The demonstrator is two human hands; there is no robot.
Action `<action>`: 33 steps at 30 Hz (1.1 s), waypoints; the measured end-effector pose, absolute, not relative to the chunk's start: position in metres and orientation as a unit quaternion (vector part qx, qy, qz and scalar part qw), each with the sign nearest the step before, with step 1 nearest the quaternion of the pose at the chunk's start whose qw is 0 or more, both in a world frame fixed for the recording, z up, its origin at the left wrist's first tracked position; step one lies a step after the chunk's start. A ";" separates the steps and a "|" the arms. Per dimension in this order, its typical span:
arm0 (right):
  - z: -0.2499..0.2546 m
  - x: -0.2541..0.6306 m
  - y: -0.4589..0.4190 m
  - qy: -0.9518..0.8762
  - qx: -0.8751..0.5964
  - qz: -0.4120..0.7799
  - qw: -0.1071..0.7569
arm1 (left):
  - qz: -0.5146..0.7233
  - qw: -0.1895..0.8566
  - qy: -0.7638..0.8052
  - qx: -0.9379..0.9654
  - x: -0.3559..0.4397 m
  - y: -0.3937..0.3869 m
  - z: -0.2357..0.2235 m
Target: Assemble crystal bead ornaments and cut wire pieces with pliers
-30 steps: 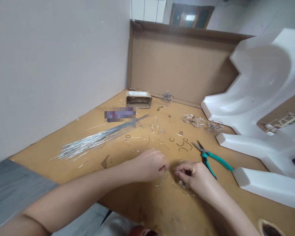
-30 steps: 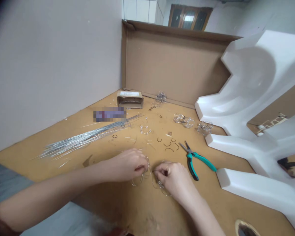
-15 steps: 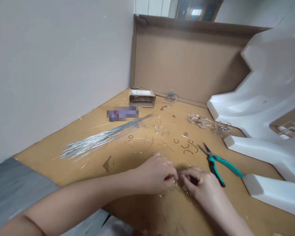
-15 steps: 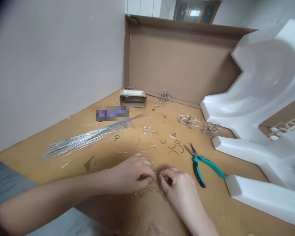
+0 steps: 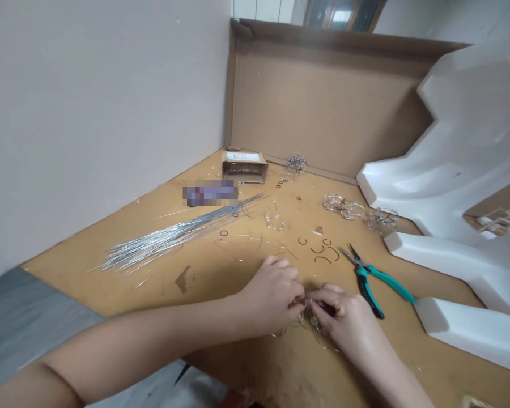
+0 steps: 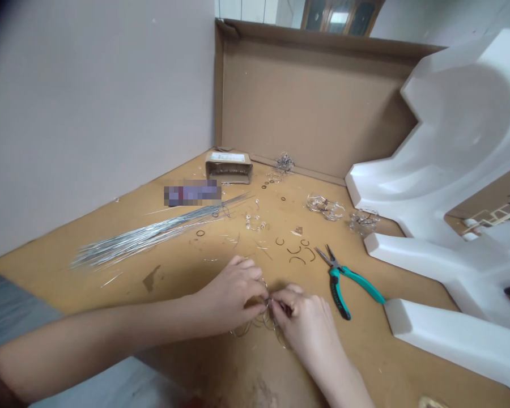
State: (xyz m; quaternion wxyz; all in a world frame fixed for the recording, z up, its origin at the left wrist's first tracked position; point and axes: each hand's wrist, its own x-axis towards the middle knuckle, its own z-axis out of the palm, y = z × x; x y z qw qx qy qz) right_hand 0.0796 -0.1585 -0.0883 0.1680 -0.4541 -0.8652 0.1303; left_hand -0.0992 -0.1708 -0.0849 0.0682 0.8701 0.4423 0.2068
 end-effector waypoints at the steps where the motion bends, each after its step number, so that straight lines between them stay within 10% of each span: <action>1: -0.088 0.080 -0.158 -0.866 -0.452 0.136 0.167 | 0.208 0.064 0.442 0.871 -0.099 -0.170 -0.086; 19: -0.064 0.096 -0.160 -0.824 -0.455 0.243 0.235 | 0.248 0.105 0.435 0.859 -0.105 -0.163 -0.067; 33: -0.068 0.075 -0.165 -0.575 -0.499 0.565 0.317 | 0.289 0.236 0.436 0.819 -0.100 -0.171 -0.060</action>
